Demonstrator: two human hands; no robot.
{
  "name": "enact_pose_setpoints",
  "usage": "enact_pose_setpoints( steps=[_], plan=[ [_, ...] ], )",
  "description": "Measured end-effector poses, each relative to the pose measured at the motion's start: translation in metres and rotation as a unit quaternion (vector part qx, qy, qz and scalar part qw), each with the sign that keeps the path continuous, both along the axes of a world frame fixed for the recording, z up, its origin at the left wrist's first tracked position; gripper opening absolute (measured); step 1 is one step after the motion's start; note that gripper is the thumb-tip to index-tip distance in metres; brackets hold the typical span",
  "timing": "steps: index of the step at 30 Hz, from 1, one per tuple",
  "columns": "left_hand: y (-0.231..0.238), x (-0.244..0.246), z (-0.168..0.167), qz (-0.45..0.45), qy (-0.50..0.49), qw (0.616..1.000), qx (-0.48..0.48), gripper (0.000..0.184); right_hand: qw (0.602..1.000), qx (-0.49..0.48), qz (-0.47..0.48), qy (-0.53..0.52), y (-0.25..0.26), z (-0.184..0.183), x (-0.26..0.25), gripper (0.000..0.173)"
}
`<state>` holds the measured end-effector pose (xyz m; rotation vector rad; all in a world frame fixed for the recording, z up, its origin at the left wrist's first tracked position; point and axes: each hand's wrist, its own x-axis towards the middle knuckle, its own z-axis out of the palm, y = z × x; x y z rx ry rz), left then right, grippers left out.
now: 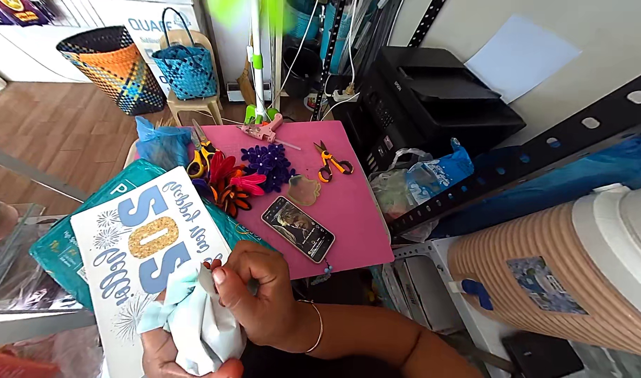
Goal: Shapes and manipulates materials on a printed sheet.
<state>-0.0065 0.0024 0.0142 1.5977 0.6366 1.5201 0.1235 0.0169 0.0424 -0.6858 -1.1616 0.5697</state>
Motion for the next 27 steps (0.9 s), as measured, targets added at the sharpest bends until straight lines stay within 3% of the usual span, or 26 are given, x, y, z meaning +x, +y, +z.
enact_pose_setpoints(
  steps=[9, 15, 22, 24, 27],
  plan=[
    [0.016, -0.007, 0.004, -0.022, 0.047, 0.997, 0.065, 0.058, 0.999, -0.038, -0.011, 0.015, -0.007, -0.003, -0.005, 0.033],
    [0.012, -0.009, 0.007, -0.079, 0.027, 0.996, 0.004, 0.089, 0.996, -0.091, 0.007, -0.004, -0.009, 0.000, -0.004, 0.033],
    [0.013, -0.009, 0.011, -0.098, 0.061, 0.993, 0.022, 0.048, 0.989, -0.111, -0.025, -0.091, -0.018, 0.002, 0.001, 0.024],
    [0.012, -0.007, 0.007, -0.111, 0.048, 0.992, 0.019, 0.044, 0.985, -0.095, -0.035, -0.143, -0.021, 0.004, 0.004, 0.044],
    [0.011, -0.010, 0.004, -0.160, 0.026, 0.987, 0.004, 0.037, 0.979, -0.047, 0.050, -0.193, -0.024, 0.006, 0.006, 0.067]
  ],
)
